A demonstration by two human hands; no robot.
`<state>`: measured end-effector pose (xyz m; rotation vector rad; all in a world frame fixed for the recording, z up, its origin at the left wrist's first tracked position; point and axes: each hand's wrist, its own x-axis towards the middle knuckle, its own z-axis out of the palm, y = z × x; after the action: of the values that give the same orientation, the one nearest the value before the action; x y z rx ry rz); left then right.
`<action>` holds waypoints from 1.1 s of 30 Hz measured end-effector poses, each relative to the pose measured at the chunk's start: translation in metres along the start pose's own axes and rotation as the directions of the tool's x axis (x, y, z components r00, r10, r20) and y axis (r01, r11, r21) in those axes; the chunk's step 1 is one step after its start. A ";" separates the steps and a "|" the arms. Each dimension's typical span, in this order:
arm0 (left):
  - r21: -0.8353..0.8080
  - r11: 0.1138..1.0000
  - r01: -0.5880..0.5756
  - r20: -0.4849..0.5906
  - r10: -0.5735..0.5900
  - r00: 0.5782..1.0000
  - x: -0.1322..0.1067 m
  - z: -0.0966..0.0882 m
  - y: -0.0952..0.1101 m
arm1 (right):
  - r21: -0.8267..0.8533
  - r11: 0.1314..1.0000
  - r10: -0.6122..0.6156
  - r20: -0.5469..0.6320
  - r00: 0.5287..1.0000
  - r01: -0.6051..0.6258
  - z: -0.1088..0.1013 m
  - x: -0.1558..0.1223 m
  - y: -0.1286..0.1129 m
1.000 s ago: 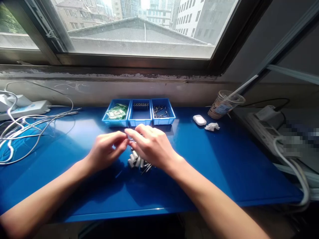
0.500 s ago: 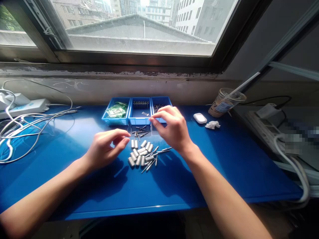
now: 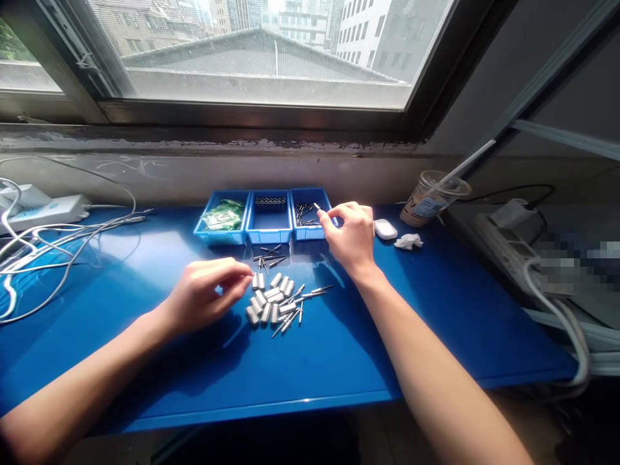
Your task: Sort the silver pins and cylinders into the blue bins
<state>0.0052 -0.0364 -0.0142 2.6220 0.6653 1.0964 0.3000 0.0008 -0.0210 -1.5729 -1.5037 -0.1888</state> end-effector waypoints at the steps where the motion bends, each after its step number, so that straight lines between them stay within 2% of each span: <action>1: 0.001 1.000 -0.002 0.003 0.002 1.000 0.000 0.000 0.000 | -0.002 1.000 0.009 0.006 1.000 -0.009 0.001 0.000 0.001; 11: 0.006 1.000 -0.002 0.024 0.002 1.000 -0.002 0.001 0.000 | -0.012 0.996 0.093 0.106 0.990 -0.093 0.007 -0.002 0.004; 22: 0.011 1.000 0.001 0.033 -0.001 0.999 -0.001 0.000 0.000 | -0.023 0.997 0.082 0.123 0.989 -0.079 0.010 -0.001 0.006; 26: 0.015 1.000 0.004 0.041 -0.005 0.999 -0.002 -0.001 -0.001 | -0.005 1.000 0.018 0.120 0.993 -0.018 0.005 0.003 -0.001; 29: 0.023 1.000 0.009 0.036 -0.010 0.999 -0.001 -0.001 -0.001 | 0.027 0.994 -0.107 0.068 0.992 0.106 -0.009 0.001 -0.015; 31: 0.030 0.999 0.021 0.027 -0.022 0.999 -0.001 -0.002 -0.002 | 0.158 0.963 -0.244 0.168 0.955 0.218 -0.019 -0.003 -0.028; 32: 0.033 0.999 0.027 0.022 -0.028 0.999 0.000 -0.002 -0.002 | 0.257 0.931 -0.328 0.273 0.904 0.260 -0.023 -0.007 -0.034; 33: 0.035 0.999 0.033 0.017 -0.034 0.999 0.000 -0.001 -0.002 | 0.345 0.894 -0.410 0.378 0.830 0.284 -0.026 -0.011 -0.040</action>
<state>0.0033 -0.0347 -0.0141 2.6365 0.7290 1.0608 0.2756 -0.0310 0.0060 -1.1444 -2.0774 0.1855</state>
